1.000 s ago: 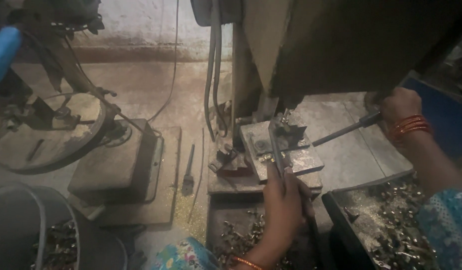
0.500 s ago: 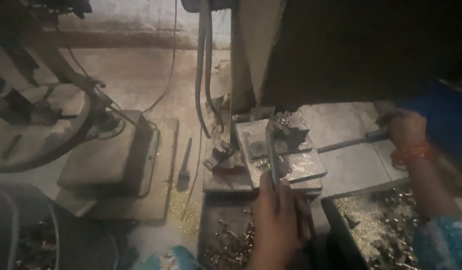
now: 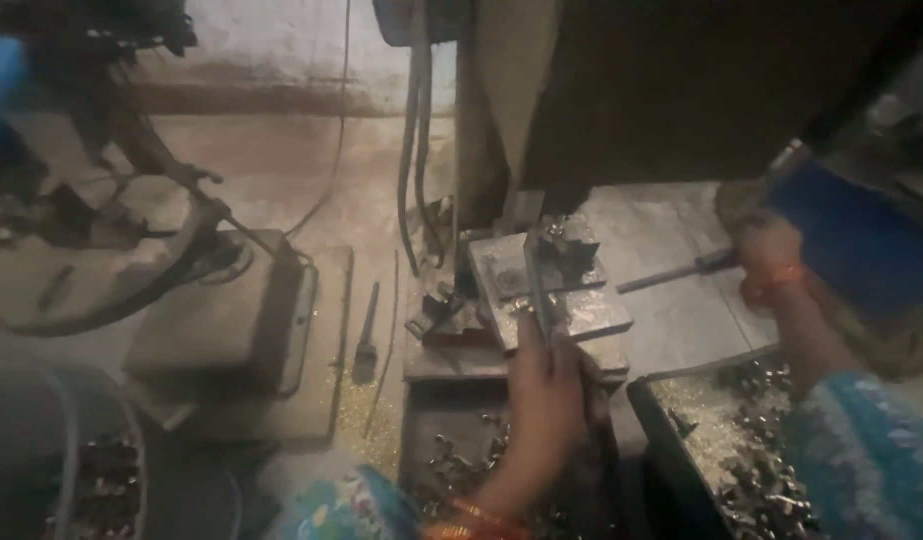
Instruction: The person uses a manual hand press to stamp or form small brass metal components.
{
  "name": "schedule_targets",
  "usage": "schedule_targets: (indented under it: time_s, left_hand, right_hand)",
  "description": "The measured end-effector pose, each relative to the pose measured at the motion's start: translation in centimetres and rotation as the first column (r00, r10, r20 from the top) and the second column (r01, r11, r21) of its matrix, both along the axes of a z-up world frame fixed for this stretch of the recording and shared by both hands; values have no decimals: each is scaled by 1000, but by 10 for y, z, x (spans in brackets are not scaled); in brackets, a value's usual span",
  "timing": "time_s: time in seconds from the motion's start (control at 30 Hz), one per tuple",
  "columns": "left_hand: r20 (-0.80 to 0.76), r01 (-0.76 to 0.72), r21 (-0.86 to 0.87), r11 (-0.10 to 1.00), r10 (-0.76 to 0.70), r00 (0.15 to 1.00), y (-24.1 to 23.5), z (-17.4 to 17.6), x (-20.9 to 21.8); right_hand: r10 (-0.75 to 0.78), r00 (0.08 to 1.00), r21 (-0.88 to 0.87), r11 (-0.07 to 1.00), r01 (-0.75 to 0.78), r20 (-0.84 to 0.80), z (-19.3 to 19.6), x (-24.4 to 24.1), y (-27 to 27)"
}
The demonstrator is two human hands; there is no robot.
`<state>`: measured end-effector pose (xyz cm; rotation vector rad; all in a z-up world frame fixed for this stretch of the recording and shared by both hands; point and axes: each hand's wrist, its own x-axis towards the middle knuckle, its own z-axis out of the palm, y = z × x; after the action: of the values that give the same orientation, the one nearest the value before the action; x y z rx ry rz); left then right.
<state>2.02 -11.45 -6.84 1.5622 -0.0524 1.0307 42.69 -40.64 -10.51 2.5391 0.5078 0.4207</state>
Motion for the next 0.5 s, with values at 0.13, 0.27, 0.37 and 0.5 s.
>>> schedule_targets:
  time_s: [0.13, 0.27, 0.37, 0.5]
  left_hand:
    - [-232, 209, -663, 719, -463, 855, 13, 34, -6]
    - [-363, 227, -429, 875, -396, 843, 38, 6, 9]
    - [-509, 288, -369, 883, -452, 732, 84, -11, 16]
    - [-521, 425, -411, 807, -590, 617, 125, 52, -20]
  right_hand:
    - [170, 973, 987, -15, 158, -153, 104, -125, 61]
    - [366, 909, 947, 166, -274, 198, 122, -133, 56]
    - [376, 919, 823, -555, 123, 116, 108, -120, 42]
    - [67, 936, 516, 819, -250, 347, -83, -6, -80]
